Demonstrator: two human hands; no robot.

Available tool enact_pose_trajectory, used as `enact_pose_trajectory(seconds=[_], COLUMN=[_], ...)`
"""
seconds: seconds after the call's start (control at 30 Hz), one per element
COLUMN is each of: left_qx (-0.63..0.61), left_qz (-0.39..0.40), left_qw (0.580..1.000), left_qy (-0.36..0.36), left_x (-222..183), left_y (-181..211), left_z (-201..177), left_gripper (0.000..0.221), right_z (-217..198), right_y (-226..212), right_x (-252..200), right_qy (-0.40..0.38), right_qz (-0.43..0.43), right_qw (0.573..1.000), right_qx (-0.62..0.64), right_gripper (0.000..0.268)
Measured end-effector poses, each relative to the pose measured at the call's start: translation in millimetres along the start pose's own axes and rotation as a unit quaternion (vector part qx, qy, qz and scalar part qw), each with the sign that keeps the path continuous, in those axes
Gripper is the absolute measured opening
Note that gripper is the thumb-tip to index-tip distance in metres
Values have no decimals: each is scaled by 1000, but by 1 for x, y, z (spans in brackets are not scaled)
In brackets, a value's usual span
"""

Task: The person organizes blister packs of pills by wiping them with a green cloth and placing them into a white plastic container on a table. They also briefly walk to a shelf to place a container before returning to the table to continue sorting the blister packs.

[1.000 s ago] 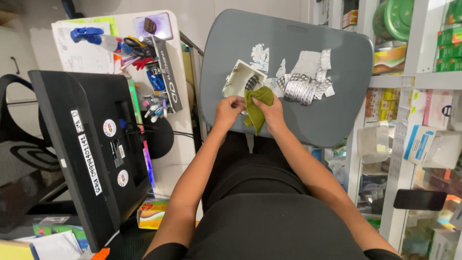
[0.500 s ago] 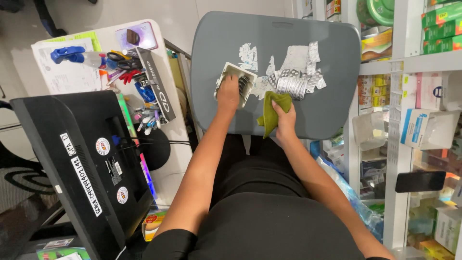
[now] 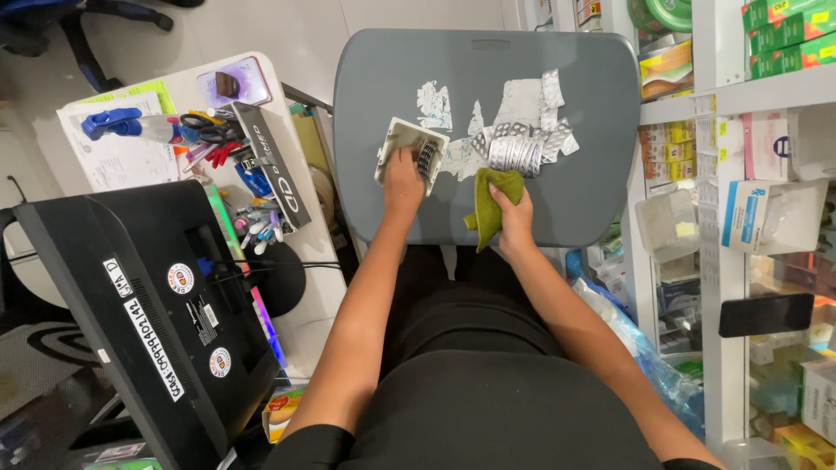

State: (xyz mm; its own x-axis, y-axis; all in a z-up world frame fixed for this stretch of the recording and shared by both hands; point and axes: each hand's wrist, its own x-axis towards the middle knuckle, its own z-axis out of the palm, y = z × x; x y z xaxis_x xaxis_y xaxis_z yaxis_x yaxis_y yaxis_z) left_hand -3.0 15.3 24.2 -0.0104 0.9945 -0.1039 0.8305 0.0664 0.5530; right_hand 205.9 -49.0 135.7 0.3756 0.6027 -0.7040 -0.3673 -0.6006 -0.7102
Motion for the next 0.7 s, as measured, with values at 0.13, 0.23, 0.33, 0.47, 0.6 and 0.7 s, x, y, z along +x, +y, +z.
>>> enact_pose_trajectory(seconds=[0.13, 0.23, 0.33, 0.47, 0.6, 0.7], left_qx=[-37, -50, -58, -65, -73, -66], left_qz=[-28, -14, -6, -7, 5, 29], left_qw=[999, 998, 997, 997, 996, 995], left_qy=[6, 22, 40, 51, 59, 74], left_x=[-2, -1, -5, -11, -14, -12], left_y=[-3, -4, -1, -3, 6, 12], left_z=[9, 10, 7, 15, 12, 9], left_gripper=[29, 33, 36, 38, 40, 37], right_z=[-17, -31, -37, -56, -71, -76], right_y=[12, 14, 8, 15, 22, 21], right_x=[16, 20, 21, 38, 51, 55], right_qy=[5, -1, 18, 21, 25, 25], right_qz=[18, 17, 20, 10, -9, -20], right_qw=[1000, 1000, 999, 1000, 999, 999], right_qx=[9, 12, 17, 12, 19, 21], right_gripper=[55, 55, 55, 55, 55, 54])
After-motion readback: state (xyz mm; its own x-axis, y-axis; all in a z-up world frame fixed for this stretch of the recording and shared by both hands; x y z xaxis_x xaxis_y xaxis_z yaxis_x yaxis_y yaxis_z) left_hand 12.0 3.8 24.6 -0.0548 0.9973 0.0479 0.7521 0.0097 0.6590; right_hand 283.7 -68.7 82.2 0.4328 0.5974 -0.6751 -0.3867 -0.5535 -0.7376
